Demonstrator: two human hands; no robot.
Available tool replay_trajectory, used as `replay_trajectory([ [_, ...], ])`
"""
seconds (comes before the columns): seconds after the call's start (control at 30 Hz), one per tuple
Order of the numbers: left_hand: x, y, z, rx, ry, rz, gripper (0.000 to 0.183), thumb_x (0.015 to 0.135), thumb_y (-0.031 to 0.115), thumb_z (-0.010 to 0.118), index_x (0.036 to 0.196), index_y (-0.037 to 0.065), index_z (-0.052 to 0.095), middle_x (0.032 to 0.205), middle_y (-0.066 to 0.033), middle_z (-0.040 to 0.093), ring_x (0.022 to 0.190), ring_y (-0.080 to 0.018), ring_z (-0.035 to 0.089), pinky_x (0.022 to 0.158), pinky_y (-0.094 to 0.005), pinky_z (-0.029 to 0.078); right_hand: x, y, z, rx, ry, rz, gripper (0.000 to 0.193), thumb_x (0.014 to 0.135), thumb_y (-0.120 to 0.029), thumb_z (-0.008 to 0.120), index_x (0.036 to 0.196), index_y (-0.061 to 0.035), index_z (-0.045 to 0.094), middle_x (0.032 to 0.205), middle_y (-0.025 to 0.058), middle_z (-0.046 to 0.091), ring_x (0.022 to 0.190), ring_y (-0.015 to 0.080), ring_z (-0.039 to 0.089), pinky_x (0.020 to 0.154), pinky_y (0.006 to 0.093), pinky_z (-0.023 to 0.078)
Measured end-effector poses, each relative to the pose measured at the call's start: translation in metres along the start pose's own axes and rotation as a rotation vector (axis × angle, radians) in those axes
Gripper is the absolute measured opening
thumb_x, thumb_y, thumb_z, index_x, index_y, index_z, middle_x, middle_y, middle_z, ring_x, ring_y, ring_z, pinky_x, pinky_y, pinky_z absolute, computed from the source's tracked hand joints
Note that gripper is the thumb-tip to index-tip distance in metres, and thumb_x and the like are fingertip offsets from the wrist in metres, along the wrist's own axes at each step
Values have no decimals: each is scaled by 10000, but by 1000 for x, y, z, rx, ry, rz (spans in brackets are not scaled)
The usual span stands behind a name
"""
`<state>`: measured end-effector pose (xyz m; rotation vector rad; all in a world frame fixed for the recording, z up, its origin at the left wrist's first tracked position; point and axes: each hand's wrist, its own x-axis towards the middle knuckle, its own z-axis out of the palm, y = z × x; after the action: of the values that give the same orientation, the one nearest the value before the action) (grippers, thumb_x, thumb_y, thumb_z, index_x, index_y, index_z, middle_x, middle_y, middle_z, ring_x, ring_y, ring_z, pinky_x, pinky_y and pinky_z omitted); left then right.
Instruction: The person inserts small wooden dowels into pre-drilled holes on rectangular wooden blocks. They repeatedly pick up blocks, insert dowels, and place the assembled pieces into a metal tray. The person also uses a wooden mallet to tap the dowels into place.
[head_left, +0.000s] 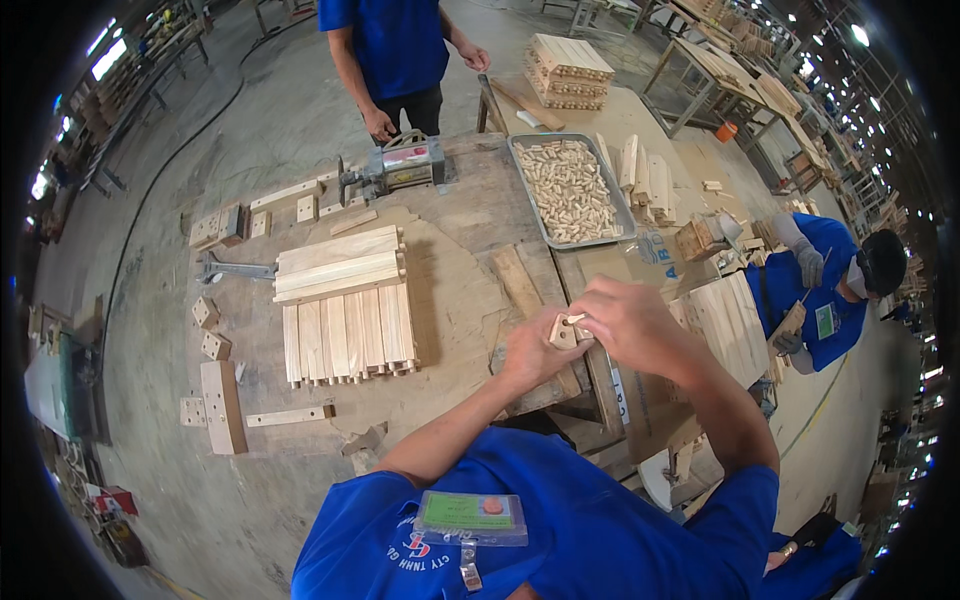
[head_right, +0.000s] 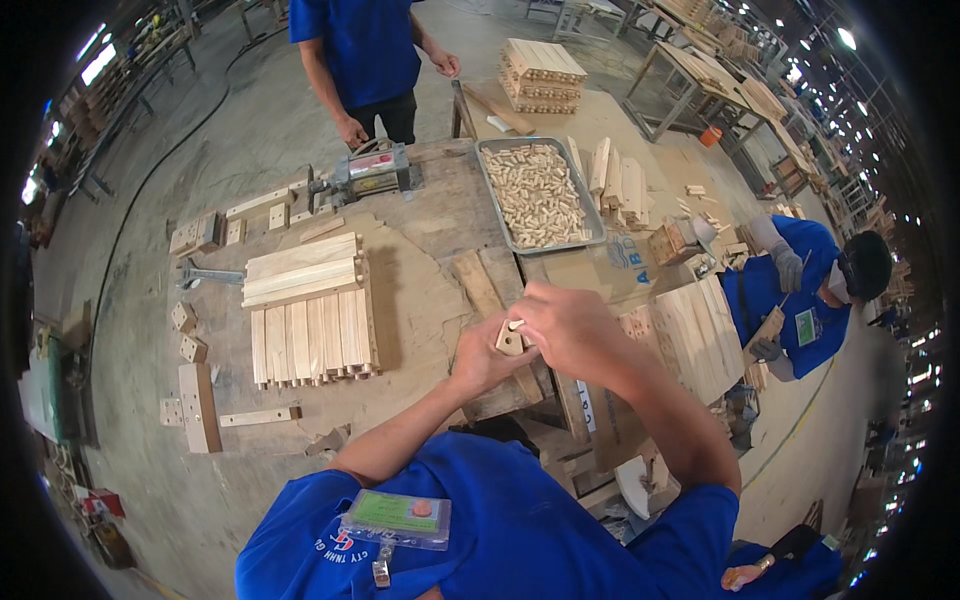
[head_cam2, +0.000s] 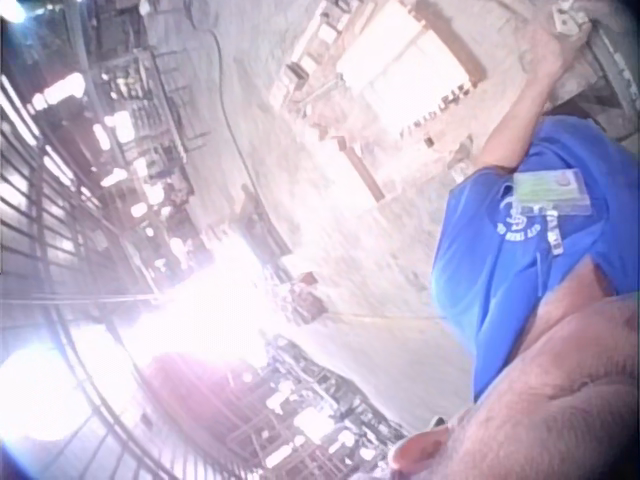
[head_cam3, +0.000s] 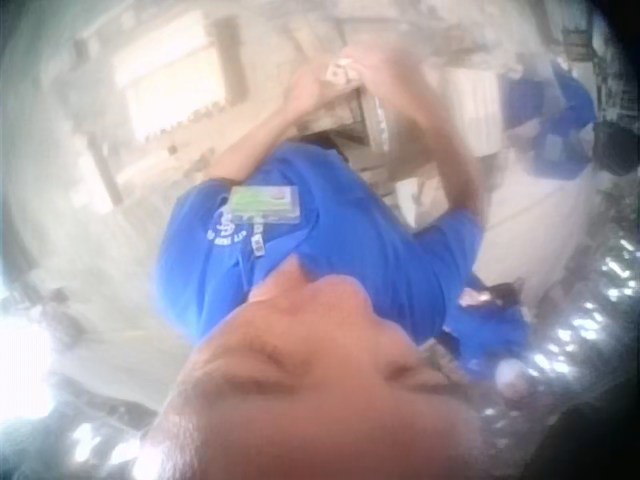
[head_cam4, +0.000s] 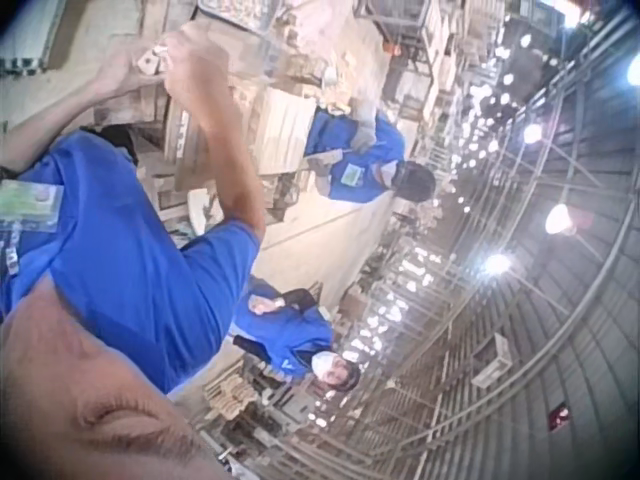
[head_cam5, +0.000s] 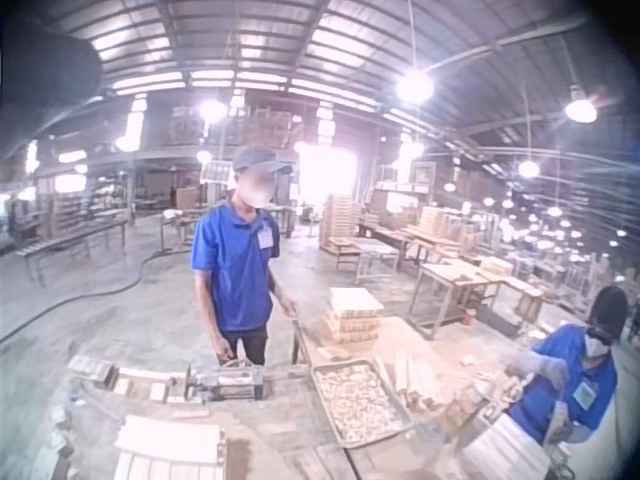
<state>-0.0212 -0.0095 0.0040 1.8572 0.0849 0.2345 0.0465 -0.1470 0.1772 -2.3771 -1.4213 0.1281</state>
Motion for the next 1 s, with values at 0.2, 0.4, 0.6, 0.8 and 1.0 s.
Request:
replay_trajectory([
  [0.2, 0, 2, -3, -24, 0, 16, 448, 777, 228, 910, 1170, 130, 719, 1087, -100, 762, 955, -300, 745, 859, -400, 583, 13, 16, 22, -254, -176, -73, 94, 913, -103, 713, 1001, -114, 742, 905, 72, 612, 819, 323, 681, 682, 455, 540],
  [0.4, -1, 2, -5, -26, -8, 26, 470, 799, 337, 896, 1194, 164, 709, 1134, -94, 750, 1025, -334, 732, 873, -430, 580, 19, 16, 24, -308, -189, -172, 74, 861, -88, 668, 930, -67, 687, 890, 107, 604, 795, 333, 695, 655, 463, 545],
  [0.6, 0, -1, -3, -2, -1, 35, 460, 829, 385, 880, 1194, 164, 708, 1164, -94, 745, 1065, -339, 725, 876, -443, 579, 17, 17, 28, -290, -206, -151, 98, 865, -101, 685, 953, -59, 690, 884, 112, 609, 826, 332, 699, 673, 458, 553],
  [0.8, 5, 3, -11, -40, -32, -95, 463, 833, 393, 875, 1193, 158, 705, 1138, -100, 750, 1036, -347, 732, 863, -455, 580, 18, 18, 15, 111, 47, -21, 70, 965, -48, 643, 1028, -42, 673, 945, 107, 639, 820, 277, 689, 722, 415, 571],
  [1.0, 9, 1, -11, -17, 38, -56, 440, 822, 345, 915, 1156, 124, 734, 1037, -78, 777, 931, -255, 761, 839, -380, 596, -17, 28, -2, 741, 187, 417, 116, 1025, -1, 576, 1137, -8, 602, 986, 81, 671, 885, 149, 706, 776, 299, 578],
])
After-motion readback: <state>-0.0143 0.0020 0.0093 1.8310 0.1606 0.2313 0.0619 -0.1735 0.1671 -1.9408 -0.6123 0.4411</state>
